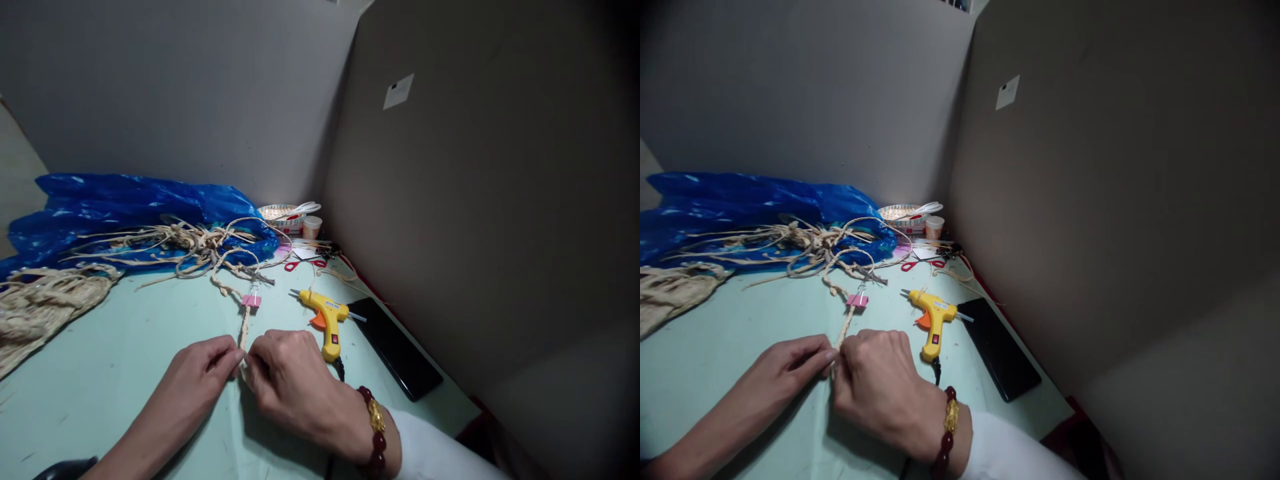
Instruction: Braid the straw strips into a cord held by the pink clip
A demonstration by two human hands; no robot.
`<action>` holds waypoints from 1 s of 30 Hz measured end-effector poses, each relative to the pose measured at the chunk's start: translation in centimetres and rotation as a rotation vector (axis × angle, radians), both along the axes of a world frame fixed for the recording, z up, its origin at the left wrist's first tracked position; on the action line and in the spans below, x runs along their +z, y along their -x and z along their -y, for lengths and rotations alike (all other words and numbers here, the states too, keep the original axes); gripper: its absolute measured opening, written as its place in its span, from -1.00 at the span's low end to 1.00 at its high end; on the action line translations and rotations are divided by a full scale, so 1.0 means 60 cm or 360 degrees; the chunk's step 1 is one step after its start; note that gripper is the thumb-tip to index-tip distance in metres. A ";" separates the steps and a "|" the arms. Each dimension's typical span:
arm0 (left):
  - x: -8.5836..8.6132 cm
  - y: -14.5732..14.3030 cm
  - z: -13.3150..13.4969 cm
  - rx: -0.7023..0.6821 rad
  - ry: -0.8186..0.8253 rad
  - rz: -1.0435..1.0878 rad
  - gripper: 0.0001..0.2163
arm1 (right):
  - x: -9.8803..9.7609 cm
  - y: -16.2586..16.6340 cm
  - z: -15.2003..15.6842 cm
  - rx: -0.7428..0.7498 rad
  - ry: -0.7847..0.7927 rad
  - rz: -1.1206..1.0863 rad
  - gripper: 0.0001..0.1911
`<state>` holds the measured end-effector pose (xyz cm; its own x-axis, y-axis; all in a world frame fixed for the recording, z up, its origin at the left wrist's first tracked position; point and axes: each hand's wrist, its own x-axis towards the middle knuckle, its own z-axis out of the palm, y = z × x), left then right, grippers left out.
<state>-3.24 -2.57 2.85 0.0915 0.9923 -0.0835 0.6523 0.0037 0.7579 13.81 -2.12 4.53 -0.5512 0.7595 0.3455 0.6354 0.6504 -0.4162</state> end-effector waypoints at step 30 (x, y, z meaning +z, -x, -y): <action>0.009 0.008 0.000 -0.0117 0.0214 0.0782 -0.76 | -0.003 -0.004 -0.026 0.0389 0.0786 -0.0526 -0.40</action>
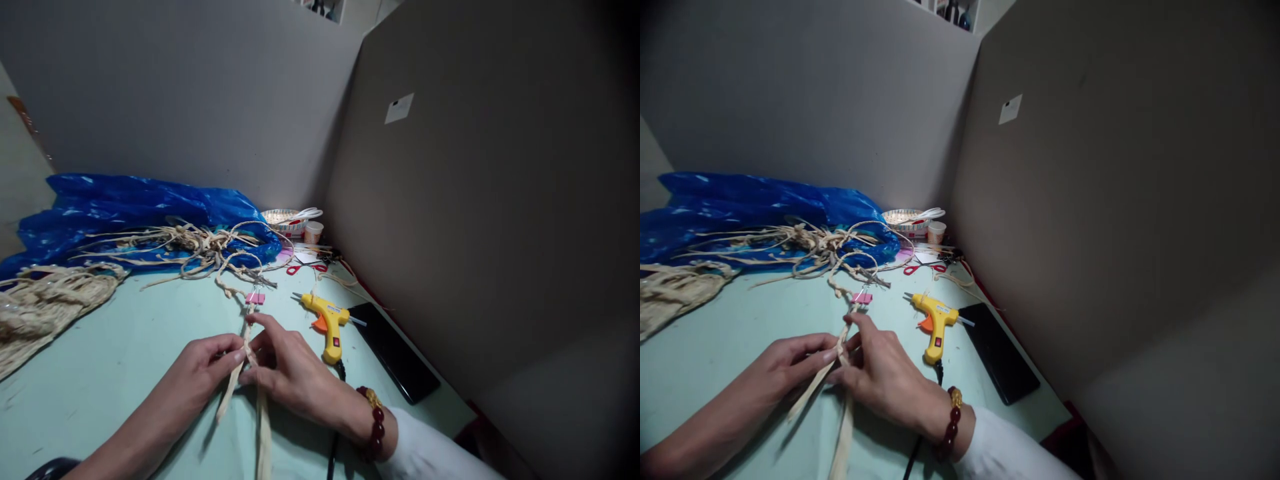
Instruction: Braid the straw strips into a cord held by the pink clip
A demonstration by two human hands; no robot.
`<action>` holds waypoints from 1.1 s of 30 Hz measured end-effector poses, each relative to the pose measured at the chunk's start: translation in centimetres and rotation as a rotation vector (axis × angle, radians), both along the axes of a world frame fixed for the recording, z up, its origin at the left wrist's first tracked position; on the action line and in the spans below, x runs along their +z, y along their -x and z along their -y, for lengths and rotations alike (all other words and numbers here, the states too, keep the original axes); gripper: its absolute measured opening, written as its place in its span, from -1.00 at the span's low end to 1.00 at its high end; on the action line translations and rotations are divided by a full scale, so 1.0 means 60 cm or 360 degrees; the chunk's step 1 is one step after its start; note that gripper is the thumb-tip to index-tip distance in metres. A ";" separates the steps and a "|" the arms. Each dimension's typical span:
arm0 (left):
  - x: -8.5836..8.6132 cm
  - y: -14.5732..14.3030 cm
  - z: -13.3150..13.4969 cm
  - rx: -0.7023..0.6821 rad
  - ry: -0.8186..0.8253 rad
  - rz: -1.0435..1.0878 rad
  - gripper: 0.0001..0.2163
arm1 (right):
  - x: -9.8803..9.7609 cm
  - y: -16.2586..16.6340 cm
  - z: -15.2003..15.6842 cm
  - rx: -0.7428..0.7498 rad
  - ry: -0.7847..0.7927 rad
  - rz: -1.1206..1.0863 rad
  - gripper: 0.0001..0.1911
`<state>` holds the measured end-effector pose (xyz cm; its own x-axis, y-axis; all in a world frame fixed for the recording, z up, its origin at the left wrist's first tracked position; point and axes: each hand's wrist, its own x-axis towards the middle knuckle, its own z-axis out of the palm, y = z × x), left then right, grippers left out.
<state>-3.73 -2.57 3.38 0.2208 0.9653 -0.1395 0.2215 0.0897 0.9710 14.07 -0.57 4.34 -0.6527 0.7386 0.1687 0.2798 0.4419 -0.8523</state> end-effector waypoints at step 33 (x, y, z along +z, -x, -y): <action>0.014 -0.019 0.026 0.0154 -0.0264 -0.0774 -0.70 | -0.024 0.009 -0.010 -0.0303 0.0475 -0.0228 -0.80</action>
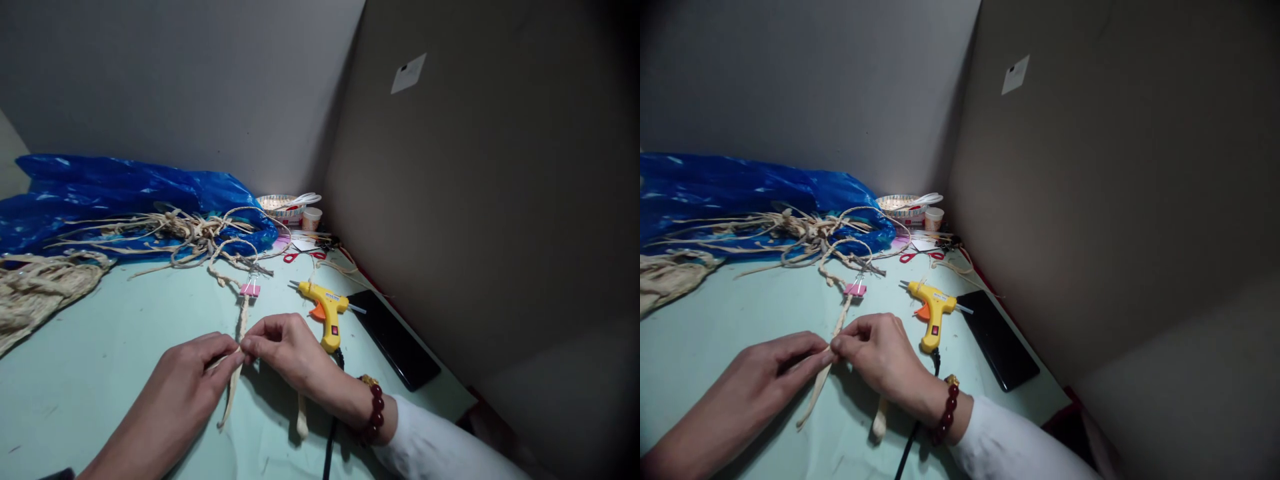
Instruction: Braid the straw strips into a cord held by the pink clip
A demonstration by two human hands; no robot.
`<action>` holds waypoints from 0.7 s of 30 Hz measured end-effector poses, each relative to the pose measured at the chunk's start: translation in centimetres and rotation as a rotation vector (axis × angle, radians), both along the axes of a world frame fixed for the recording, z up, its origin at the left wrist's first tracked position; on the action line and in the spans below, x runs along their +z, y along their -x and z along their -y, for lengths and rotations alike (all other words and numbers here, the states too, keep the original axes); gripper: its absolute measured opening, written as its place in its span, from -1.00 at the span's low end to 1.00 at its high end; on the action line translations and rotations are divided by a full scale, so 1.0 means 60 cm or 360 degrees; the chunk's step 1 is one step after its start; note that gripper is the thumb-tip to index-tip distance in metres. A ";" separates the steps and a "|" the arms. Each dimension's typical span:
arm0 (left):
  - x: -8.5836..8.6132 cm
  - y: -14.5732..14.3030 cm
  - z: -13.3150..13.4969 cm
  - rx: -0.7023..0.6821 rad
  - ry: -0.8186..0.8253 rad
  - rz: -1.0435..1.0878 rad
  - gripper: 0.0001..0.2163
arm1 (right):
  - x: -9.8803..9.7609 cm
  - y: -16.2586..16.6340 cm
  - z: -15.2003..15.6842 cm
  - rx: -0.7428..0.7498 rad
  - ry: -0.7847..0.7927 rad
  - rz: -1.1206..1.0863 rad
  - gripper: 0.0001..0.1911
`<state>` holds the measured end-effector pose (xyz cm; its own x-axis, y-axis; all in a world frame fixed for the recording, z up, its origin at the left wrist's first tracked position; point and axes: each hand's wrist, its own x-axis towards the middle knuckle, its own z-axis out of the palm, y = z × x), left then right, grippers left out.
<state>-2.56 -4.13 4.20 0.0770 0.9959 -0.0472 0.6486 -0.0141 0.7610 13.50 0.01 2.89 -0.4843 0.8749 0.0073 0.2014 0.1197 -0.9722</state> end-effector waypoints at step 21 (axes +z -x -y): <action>-0.030 -0.025 0.038 -0.0213 -0.0359 -0.0460 -0.73 | 0.020 0.002 0.005 -0.0065 0.0582 -0.0436 -0.90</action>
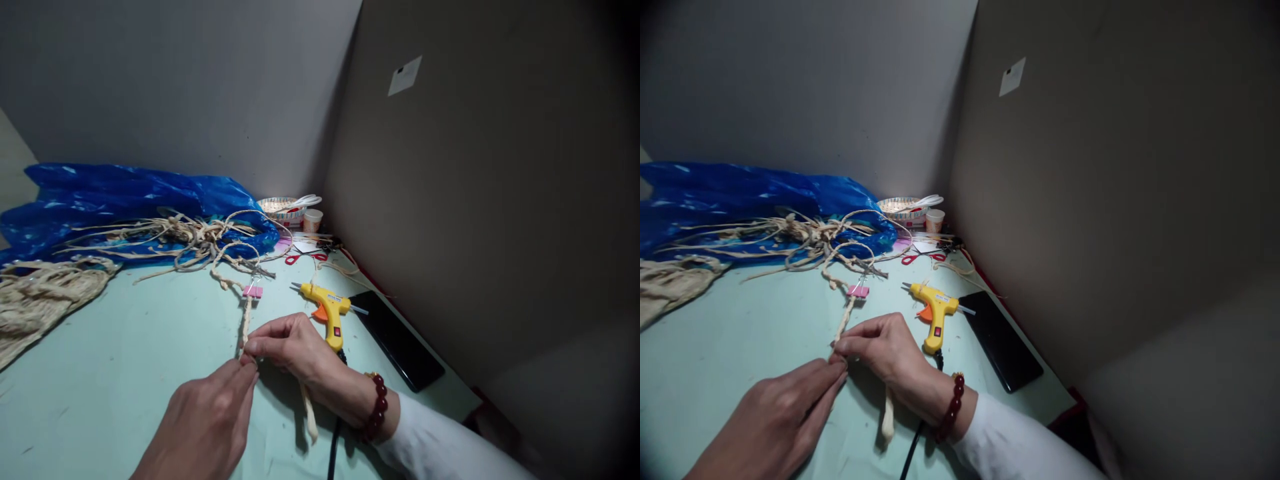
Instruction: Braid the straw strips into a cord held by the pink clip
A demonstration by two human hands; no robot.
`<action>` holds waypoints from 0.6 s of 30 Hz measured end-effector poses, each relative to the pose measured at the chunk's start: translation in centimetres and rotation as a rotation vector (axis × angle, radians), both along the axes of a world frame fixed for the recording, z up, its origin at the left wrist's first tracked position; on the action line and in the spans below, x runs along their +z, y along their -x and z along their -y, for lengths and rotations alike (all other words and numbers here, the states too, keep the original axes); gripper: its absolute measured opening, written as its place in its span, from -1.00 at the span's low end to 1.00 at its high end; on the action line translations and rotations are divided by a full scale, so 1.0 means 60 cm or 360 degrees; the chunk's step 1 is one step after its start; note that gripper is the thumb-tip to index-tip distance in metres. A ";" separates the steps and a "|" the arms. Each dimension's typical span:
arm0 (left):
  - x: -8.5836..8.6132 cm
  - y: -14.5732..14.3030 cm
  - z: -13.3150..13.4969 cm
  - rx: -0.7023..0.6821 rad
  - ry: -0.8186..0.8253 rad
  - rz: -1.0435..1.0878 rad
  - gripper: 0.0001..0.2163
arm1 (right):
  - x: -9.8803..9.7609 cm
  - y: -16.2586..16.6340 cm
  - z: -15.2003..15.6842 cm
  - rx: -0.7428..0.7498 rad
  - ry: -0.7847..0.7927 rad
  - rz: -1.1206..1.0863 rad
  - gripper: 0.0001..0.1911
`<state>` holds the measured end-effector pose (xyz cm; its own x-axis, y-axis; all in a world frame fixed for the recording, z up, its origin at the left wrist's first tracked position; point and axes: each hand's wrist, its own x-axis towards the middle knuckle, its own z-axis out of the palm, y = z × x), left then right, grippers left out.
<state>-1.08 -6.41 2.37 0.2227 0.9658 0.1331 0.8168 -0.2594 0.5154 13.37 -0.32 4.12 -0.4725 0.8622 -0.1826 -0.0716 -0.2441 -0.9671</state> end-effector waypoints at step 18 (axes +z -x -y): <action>0.016 0.039 -0.055 -0.0063 0.0975 0.1460 -0.77 | -0.014 0.004 0.000 0.0003 -0.0440 0.0191 -0.84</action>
